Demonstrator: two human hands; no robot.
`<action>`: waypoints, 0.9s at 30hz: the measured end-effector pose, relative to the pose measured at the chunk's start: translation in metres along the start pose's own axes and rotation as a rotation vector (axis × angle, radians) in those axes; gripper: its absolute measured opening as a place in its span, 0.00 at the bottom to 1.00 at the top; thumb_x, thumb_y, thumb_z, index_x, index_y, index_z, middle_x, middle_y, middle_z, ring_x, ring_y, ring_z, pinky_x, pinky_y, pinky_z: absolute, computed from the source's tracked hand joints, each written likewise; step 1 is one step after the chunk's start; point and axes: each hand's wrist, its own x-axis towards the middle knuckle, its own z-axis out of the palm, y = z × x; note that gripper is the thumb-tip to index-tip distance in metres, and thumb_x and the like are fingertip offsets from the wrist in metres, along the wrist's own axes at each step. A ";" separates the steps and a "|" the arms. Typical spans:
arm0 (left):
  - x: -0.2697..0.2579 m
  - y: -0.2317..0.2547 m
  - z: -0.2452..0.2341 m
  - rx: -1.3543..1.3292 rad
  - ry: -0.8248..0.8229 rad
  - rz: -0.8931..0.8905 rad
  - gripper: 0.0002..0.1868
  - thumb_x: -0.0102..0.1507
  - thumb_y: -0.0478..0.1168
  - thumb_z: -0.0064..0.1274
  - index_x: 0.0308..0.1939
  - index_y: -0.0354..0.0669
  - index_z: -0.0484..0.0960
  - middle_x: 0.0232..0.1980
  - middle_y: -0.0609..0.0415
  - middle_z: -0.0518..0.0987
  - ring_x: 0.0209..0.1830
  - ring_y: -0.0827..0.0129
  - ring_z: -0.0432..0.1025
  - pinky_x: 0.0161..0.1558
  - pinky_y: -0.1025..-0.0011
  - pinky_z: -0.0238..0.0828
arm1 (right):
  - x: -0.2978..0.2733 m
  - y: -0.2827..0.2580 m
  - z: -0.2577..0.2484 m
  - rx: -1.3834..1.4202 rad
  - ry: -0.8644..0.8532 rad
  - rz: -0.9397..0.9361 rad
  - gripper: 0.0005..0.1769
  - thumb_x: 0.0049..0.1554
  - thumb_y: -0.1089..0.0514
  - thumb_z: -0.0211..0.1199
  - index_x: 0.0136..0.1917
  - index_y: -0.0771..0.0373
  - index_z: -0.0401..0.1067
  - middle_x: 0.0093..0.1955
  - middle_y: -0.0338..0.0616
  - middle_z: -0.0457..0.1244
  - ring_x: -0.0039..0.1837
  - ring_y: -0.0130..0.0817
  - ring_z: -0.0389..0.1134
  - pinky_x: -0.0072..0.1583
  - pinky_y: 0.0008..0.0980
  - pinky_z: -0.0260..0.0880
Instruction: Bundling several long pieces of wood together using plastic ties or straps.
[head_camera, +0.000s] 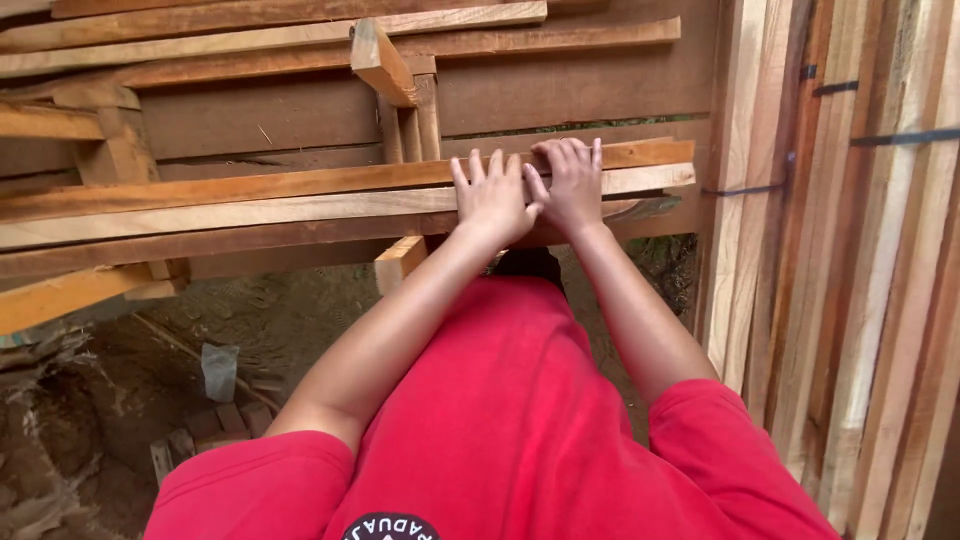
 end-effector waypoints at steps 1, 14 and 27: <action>-0.011 0.004 -0.032 0.000 -0.004 0.011 0.44 0.57 0.66 0.55 0.70 0.47 0.68 0.73 0.45 0.67 0.78 0.39 0.52 0.72 0.31 0.38 | -0.001 0.010 0.009 -0.005 0.002 0.010 0.20 0.64 0.42 0.62 0.64 0.50 0.72 0.59 0.39 0.66 0.68 0.43 0.61 0.74 0.66 0.44; -0.069 -0.296 -0.081 0.040 0.129 -0.074 0.43 0.65 0.71 0.47 0.71 0.41 0.67 0.71 0.47 0.69 0.73 0.53 0.60 0.73 0.43 0.43 | 0.003 -0.016 0.029 -0.223 0.244 0.048 0.20 0.66 0.33 0.60 0.52 0.48 0.78 0.50 0.38 0.69 0.61 0.41 0.65 0.75 0.59 0.43; -0.065 -0.328 -0.036 0.075 0.351 -0.038 0.40 0.57 0.72 0.58 0.58 0.46 0.74 0.56 0.50 0.77 0.65 0.57 0.69 0.71 0.47 0.49 | 0.043 -0.035 0.041 0.312 0.083 -0.074 0.05 0.66 0.54 0.66 0.52 0.54 0.77 0.52 0.40 0.69 0.53 0.41 0.72 0.61 0.42 0.69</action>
